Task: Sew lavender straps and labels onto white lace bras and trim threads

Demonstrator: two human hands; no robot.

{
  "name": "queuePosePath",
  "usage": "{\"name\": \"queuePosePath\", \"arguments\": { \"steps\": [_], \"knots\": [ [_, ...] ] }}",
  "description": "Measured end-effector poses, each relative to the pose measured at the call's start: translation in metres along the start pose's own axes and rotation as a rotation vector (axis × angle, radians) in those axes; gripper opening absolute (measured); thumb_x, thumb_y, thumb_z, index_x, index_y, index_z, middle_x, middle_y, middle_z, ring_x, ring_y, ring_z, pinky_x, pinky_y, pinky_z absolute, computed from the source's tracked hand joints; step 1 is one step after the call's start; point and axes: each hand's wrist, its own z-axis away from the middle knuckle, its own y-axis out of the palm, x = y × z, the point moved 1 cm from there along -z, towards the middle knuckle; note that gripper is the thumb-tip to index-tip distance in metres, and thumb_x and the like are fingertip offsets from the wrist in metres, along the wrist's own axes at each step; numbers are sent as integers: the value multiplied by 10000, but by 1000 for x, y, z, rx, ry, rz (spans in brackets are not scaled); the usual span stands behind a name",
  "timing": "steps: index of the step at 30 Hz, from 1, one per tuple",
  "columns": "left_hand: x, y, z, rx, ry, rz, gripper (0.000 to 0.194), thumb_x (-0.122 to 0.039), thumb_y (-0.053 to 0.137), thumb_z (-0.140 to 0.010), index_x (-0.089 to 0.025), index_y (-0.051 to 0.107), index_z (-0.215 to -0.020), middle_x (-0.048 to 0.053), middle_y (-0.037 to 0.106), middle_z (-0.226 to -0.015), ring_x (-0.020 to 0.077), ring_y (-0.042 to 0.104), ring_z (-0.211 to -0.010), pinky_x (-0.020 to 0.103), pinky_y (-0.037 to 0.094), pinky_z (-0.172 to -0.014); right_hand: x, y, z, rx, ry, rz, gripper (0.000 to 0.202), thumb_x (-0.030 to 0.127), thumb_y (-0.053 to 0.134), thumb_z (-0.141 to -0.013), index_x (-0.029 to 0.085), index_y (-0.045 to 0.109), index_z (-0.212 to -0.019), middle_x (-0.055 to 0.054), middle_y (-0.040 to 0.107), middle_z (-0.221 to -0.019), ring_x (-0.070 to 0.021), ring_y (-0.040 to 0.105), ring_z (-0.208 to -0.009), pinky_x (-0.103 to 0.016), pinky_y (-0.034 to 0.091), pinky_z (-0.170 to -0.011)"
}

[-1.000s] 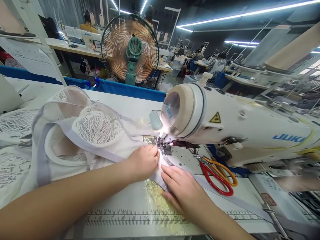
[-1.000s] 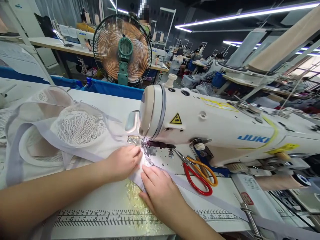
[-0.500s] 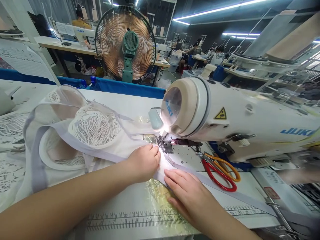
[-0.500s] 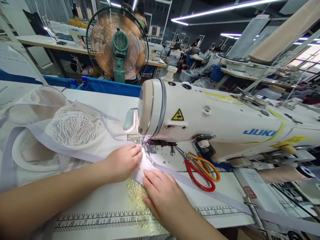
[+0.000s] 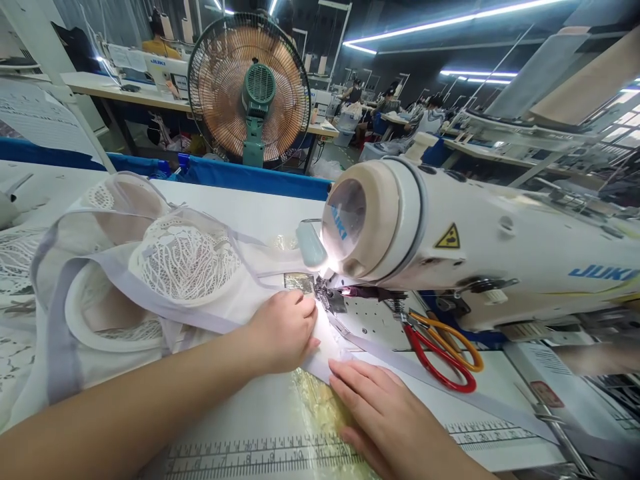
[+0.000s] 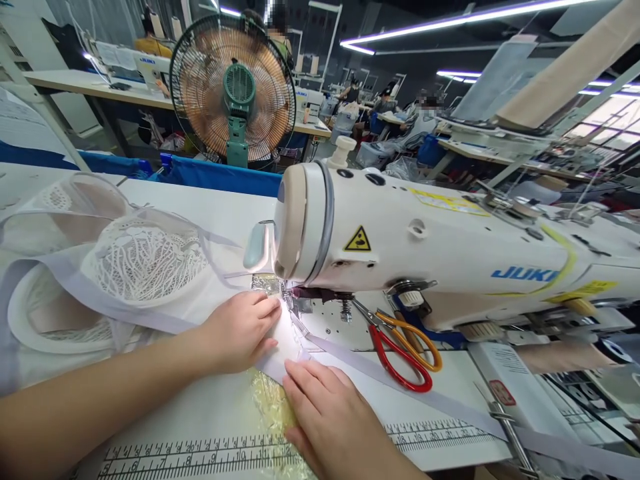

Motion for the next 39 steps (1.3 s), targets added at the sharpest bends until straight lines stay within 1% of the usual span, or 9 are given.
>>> {"name": "queuePosePath", "arguments": {
  "steps": [2,4,7,12,15,19,29,34,39],
  "knots": [
    [0,0,-2,4,-28,-33,334,-390,462,-840,-104,623,-902,110,582,-963,253,499,-857,393,428,-715,0,-1,-2,1,9,-3,323,201,523,-797,133,609,-1101,-95,650,-1140,-248,594,-1010,-388,535,-808],
    [-1,0,-4,12,-61,-51,377,-405,444,-852,-97,610,-991,101,576,-991,246,496,-879,386,410,-715,0,-2,-4,-3,19,-10,318,180,521,-792,134,608,-1094,-96,651,-1133,-240,593,-1009,-381,529,-816],
    [-2,1,-6,20,-88,-77,424,-403,413,-870,-84,576,-1097,101,574,-1030,241,492,-919,383,384,-725,0,-3,-6,1,30,-18,314,160,523,-779,136,609,-1080,-97,653,-1121,-231,596,-998,-373,526,-817],
    [-5,8,-5,-20,-106,-107,456,-386,383,-888,-61,540,-1166,123,567,-1050,251,482,-936,387,363,-752,1,-3,-10,-6,34,-23,318,156,508,-781,134,602,-1084,-98,657,-1108,-231,599,-988,-374,528,-803],
    [-4,9,-4,-34,-104,-82,431,-364,377,-892,-65,544,-1154,123,566,-1038,250,486,-921,373,373,-747,1,-4,-11,-7,41,-23,309,162,496,-790,136,604,-1078,-98,661,-1098,-235,600,-982,-375,528,-800],
    [-2,6,-4,-8,-78,-35,362,-336,397,-882,-92,584,-1073,115,568,-1007,243,497,-893,357,387,-723,2,-6,-11,8,54,-28,316,159,504,-784,134,600,-1085,-92,656,-1110,-243,598,-985,-387,530,-802],
    [0,7,-10,4,-128,-74,383,-381,398,-884,-97,593,-1051,122,563,-1052,254,498,-936,383,390,-729,2,-3,-15,60,90,-23,316,151,535,-752,111,599,-1059,-123,640,-1121,-280,583,-1001,-438,527,-812],
    [4,3,-6,8,-60,-42,320,-360,431,-871,-118,604,-989,107,572,-1002,243,516,-896,368,410,-705,7,-8,-14,108,102,-32,319,162,557,-763,110,595,-1075,-119,630,-1137,-278,574,-1009,-435,524,-822],
    [4,-1,-4,15,0,-28,265,-325,524,-817,-110,599,-952,116,569,-967,244,523,-864,361,440,-697,8,-9,-11,114,97,-28,330,179,570,-769,100,594,-1089,-127,624,-1148,-286,573,-1010,-434,526,-815]
  ]
}}
